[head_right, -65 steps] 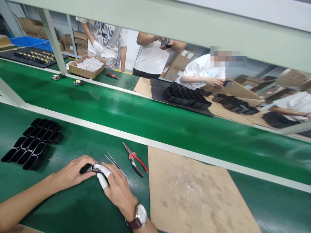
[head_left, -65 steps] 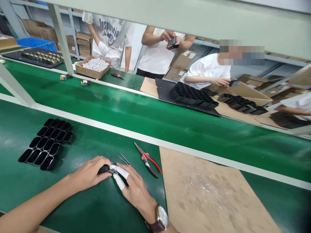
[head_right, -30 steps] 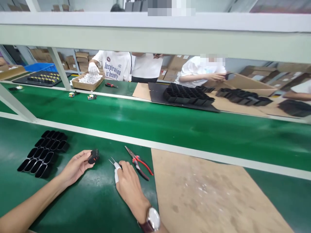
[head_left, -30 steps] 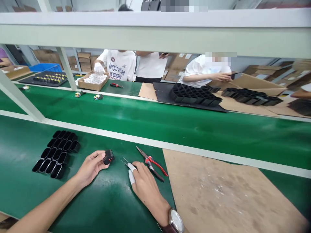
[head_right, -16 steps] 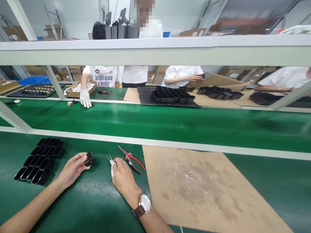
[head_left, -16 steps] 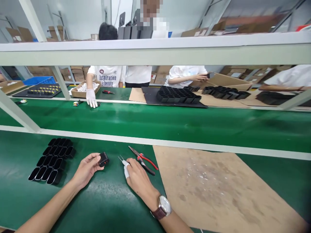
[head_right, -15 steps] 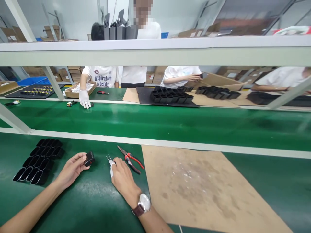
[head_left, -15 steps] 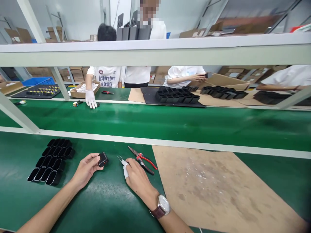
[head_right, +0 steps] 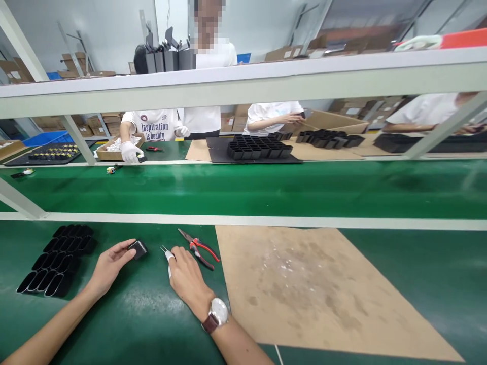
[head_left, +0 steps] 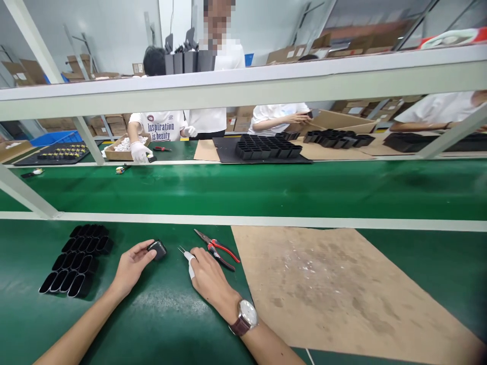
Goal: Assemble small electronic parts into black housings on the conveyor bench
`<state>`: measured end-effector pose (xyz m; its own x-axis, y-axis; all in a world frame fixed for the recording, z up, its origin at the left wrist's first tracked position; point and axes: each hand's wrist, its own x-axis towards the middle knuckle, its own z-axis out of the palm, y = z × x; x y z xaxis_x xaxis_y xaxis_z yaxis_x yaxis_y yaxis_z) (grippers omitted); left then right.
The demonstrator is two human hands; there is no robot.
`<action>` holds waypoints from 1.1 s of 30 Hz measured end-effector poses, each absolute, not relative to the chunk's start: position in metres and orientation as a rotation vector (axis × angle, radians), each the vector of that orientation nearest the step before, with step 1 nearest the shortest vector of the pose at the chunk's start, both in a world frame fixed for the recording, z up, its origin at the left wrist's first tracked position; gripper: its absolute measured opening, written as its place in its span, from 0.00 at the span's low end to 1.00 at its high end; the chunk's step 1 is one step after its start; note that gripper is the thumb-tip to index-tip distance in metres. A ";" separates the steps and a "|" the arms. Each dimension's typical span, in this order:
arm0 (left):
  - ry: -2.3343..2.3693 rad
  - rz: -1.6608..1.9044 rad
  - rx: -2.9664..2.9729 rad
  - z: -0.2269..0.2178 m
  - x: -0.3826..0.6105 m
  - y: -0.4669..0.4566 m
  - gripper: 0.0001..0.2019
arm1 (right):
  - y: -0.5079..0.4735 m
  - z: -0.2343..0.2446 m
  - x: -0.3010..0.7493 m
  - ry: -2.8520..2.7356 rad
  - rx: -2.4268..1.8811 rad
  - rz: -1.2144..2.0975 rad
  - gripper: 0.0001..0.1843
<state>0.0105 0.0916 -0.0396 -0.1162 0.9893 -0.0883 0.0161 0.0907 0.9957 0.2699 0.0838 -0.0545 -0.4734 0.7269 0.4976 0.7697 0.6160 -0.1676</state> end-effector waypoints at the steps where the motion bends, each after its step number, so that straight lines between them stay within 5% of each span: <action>1: 1.378 1.197 1.214 -0.042 0.010 0.092 0.27 | 0.084 -0.054 0.270 -2.302 -1.164 -0.108 0.18; 8: 1.347 1.120 1.964 -0.043 0.019 0.083 0.12 | 0.076 -0.044 0.271 -2.219 -0.916 -0.056 0.16; 33: 1.098 1.217 2.503 -0.037 0.019 0.070 0.21 | 0.071 -0.035 0.265 -2.239 -0.901 -0.169 0.13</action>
